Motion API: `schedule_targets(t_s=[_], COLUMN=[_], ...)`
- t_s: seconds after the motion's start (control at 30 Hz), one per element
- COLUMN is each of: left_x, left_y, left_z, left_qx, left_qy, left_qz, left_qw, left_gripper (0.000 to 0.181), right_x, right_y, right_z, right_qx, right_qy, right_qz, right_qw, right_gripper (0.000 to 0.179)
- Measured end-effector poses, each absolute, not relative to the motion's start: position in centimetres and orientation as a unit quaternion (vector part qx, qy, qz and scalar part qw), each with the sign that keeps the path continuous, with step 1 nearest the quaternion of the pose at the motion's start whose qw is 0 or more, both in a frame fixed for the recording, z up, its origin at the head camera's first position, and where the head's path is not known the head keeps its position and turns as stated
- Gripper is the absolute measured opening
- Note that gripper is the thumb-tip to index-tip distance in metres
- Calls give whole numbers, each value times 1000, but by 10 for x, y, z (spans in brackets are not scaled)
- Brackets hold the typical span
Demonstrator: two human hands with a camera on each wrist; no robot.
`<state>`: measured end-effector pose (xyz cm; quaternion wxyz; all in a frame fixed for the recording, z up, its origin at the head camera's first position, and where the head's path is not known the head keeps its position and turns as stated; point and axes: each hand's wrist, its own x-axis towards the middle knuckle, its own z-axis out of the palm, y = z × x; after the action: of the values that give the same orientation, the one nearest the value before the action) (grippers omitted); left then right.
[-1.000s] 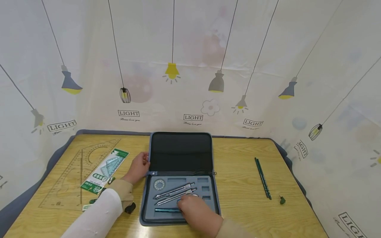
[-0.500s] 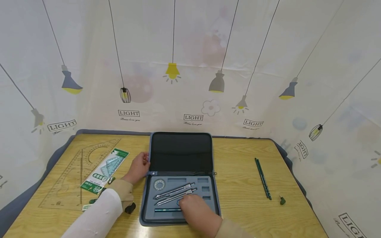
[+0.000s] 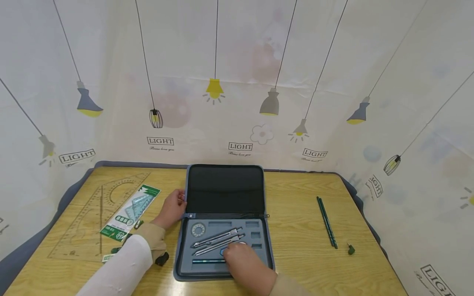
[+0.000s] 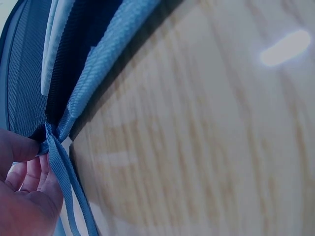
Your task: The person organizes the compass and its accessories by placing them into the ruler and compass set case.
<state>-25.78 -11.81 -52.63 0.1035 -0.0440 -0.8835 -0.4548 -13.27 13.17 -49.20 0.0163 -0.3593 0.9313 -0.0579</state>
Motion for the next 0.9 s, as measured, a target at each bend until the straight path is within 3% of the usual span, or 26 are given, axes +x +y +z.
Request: schedule_targets(t_s=[0.27, 0.53, 0.63, 0.9], left_x=[-260, -258, -258, -258], left_y=[-118, -117, -117, -117], left_z=[-526, -525, -525, -526], left_qx=[-36, -42, -40, -42], left_qy=[-885, -886, -884, -884], left_qz=[-455, -454, -456, -454], left_qw=[95, 91, 88, 102], left_gripper=[30, 29, 29, 30], right_x=[-135, -170, -184, -209], right_y=[143, 196, 228, 313], right_z=[-480, -467, -464, -471], right_qx=[-364, -214, -150, -32], right_qy=[925, 966, 978, 990], right_qz=[-104, -116, -117, -135], right_qw=[-20, -82, -84, -28], right_gripper=[15, 7, 12, 29])
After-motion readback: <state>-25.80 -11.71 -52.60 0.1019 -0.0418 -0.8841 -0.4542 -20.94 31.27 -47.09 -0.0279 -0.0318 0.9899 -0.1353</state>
